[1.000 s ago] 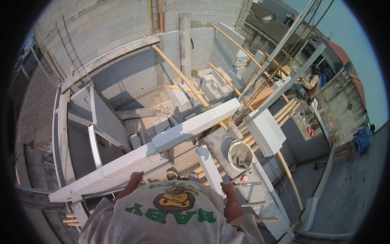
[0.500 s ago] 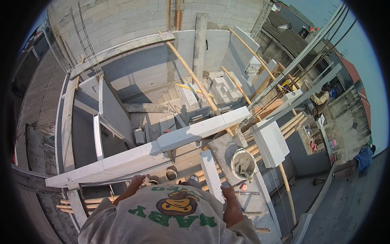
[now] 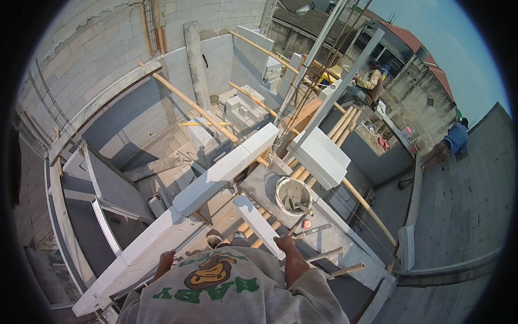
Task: The person builds a wall by shaping lightweight concrete blocks with a machete, then cementing them together with mortar using a trowel.
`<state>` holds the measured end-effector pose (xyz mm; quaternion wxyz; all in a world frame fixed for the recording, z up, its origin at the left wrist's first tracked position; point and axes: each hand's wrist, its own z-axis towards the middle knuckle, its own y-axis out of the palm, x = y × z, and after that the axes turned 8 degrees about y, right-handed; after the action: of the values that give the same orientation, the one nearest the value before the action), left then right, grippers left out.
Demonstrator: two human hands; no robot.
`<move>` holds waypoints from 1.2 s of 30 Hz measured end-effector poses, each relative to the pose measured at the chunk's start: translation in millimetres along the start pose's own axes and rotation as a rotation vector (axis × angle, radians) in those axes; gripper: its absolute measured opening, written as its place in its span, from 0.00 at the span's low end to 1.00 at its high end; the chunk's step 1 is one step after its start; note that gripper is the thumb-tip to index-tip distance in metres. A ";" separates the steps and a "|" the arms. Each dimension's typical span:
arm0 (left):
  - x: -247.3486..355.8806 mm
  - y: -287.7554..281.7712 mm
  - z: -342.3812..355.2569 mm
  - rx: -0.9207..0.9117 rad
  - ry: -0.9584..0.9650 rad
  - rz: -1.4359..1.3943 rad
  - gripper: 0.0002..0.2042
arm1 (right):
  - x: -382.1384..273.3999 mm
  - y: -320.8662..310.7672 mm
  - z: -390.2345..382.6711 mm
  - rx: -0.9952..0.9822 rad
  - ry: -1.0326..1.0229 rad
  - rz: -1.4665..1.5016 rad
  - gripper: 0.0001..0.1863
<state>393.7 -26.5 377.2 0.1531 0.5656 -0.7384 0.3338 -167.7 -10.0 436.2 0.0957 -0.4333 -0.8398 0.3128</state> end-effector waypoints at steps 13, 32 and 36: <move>26.5 -6.5 1.5 0.034 0.038 0.006 0.19 | -11.9 7.6 0.0 0.088 -0.119 0.086 0.31; 23.6 -12.2 11.9 -0.043 -0.012 -0.066 0.20 | -4.5 13.8 -13.5 -0.024 -0.051 0.021 0.23; 21.7 -17.0 1.2 -0.046 -0.020 -0.020 0.20 | 5.4 33.5 -16.0 0.049 -0.149 -0.095 0.23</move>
<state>403.0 -45.5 394.8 0.1620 0.5725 -0.7416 0.3097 -141.7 15.7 427.8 0.0584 -0.3662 -0.8561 0.3599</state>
